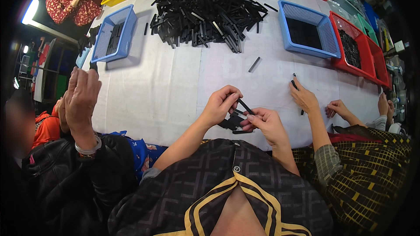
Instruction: The person repeatedly picks up small black plastic pieces from a large pile on a white table and joins them together by hand. The person places the assembled pieces into a blue basket. Other people around the table perform the same task.
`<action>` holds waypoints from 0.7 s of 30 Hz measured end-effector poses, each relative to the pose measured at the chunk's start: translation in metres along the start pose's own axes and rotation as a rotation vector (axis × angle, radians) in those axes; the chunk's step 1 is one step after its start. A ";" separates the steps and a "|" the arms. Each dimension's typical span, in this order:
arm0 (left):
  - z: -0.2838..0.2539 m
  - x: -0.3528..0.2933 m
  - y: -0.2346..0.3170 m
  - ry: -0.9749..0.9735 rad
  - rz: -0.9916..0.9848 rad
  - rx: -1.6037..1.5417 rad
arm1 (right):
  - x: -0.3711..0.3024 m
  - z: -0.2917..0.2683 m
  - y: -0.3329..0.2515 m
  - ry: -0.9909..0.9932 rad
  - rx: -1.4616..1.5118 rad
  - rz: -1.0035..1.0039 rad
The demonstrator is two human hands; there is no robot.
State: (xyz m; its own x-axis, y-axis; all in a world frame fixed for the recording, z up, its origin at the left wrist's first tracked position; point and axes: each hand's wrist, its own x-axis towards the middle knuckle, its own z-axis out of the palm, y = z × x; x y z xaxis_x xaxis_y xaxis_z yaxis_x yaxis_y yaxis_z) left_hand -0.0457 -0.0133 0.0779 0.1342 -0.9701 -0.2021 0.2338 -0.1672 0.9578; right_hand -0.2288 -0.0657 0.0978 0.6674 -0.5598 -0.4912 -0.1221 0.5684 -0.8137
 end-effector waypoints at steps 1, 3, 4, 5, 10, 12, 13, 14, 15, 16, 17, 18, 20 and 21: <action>0.001 0.001 0.001 -0.004 -0.019 0.011 | -0.001 0.001 0.000 -0.015 -0.003 0.040; 0.002 0.003 0.000 -0.016 -0.050 0.009 | -0.004 0.002 0.001 -0.026 0.047 0.069; 0.001 0.003 -0.002 -0.007 -0.056 -0.005 | -0.003 0.004 0.002 -0.047 0.065 0.085; -0.001 0.002 -0.005 0.001 -0.062 -0.018 | -0.001 0.006 0.004 -0.059 0.054 0.082; 0.006 0.002 -0.006 -0.037 0.047 0.229 | 0.000 0.010 0.015 -0.042 0.059 0.040; 0.008 -0.002 0.002 -0.020 0.051 0.312 | -0.003 0.013 0.014 -0.033 0.046 0.030; 0.008 -0.001 -0.003 0.027 0.048 0.274 | -0.003 0.014 0.014 -0.027 0.039 0.024; 0.007 0.002 -0.013 0.073 0.045 0.237 | -0.003 0.014 0.015 -0.039 0.038 0.028; 0.006 0.004 -0.018 0.118 0.042 0.199 | -0.003 0.014 0.016 -0.049 0.037 0.032; 0.006 0.004 -0.016 0.123 -0.005 0.208 | -0.002 0.014 0.017 -0.061 0.038 0.035; 0.007 0.004 -0.013 0.126 -0.052 0.216 | -0.003 0.014 0.017 -0.057 0.041 0.041; 0.007 0.005 -0.011 0.128 -0.099 0.226 | -0.004 0.015 0.016 -0.053 0.045 0.047; 0.008 0.004 -0.024 0.163 0.090 0.232 | -0.001 0.017 0.017 -0.073 0.041 0.042; 0.007 0.004 -0.028 0.180 0.185 0.236 | 0.001 0.017 0.019 -0.084 0.041 0.028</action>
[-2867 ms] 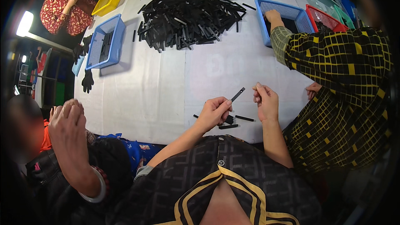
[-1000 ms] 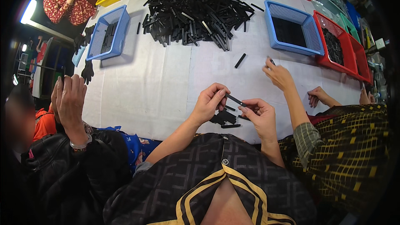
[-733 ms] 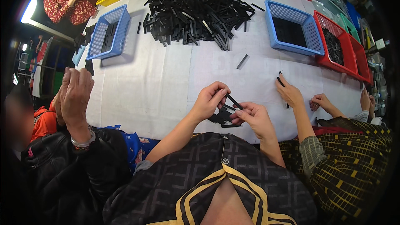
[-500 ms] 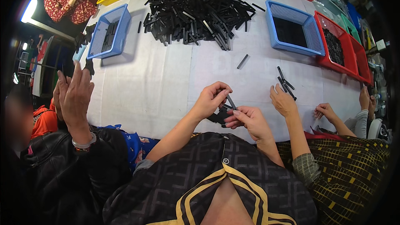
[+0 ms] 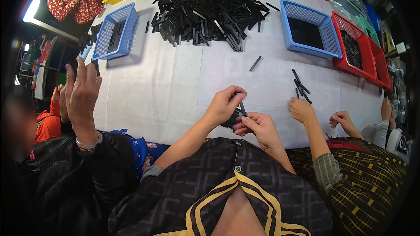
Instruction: The person repeatedly picks up small black plastic pieces from a large pile on a white table and joins them together by hand. The person places the assembled pieces into a blue basket. Other people around the table perform the same task.
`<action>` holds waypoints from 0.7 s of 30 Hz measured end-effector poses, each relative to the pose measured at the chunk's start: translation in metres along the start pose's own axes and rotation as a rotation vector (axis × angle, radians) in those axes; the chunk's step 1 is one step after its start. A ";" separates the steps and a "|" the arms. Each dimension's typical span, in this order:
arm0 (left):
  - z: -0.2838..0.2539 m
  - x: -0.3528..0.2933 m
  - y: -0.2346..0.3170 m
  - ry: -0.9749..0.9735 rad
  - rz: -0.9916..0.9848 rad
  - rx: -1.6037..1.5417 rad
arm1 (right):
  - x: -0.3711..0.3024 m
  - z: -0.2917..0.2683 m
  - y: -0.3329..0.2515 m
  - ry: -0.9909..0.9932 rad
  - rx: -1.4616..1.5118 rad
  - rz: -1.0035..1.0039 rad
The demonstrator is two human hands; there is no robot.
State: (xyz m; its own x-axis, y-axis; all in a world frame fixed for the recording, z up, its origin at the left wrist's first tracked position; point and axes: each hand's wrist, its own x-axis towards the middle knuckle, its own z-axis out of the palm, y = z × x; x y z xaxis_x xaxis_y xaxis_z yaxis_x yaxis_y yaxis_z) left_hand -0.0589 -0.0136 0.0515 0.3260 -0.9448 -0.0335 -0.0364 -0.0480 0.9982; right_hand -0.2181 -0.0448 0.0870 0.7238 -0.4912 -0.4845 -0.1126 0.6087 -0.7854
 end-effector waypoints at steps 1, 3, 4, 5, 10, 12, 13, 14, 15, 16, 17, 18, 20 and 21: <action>0.004 0.003 0.007 -0.093 -0.020 0.045 | -0.004 -0.002 0.001 0.035 0.022 -0.019; -0.003 -0.002 0.024 -0.158 -0.057 0.154 | 0.002 -0.001 0.004 0.009 -0.002 0.011; -0.002 -0.001 0.022 -0.128 -0.077 0.152 | 0.001 0.000 0.004 0.019 -0.006 0.016; -0.001 0.002 0.017 -0.097 -0.097 0.149 | -0.001 0.002 0.004 0.012 0.010 0.015; -0.001 0.004 0.024 -0.129 -0.160 0.099 | -0.005 0.004 0.000 -0.001 0.041 0.024; 0.002 0.001 0.032 -0.198 -0.069 0.131 | -0.006 0.002 -0.003 0.019 0.033 0.009; 0.003 0.002 0.030 -0.165 -0.063 0.124 | -0.005 0.001 -0.004 0.027 0.032 0.003; 0.004 0.004 0.025 -0.131 -0.057 0.117 | -0.004 0.002 -0.004 0.014 0.036 0.005; 0.005 0.006 0.023 -0.098 -0.051 0.110 | -0.003 0.003 -0.004 0.001 0.040 0.008; 0.004 0.008 0.023 -0.093 -0.113 0.084 | -0.004 0.004 -0.004 -0.009 0.041 0.010; 0.001 0.010 0.025 -0.089 -0.176 0.059 | -0.005 0.004 -0.005 -0.004 0.028 0.013; 0.000 0.010 0.026 -0.084 -0.238 0.034 | -0.005 0.004 -0.007 0.001 0.015 0.015; -0.001 0.012 0.025 -0.082 -0.265 -0.023 | -0.004 0.002 -0.012 0.013 -0.006 0.014; -0.002 0.013 0.024 -0.081 -0.273 -0.044 | -0.004 0.000 -0.014 0.020 -0.018 0.012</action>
State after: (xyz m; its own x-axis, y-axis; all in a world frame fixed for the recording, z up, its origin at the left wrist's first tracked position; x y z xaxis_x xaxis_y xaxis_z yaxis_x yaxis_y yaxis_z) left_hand -0.0537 -0.0259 0.0748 0.2417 -0.9216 -0.3036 0.0839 -0.2919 0.9528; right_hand -0.2193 -0.0514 0.1000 0.7085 -0.4966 -0.5014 -0.1334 0.6034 -0.7862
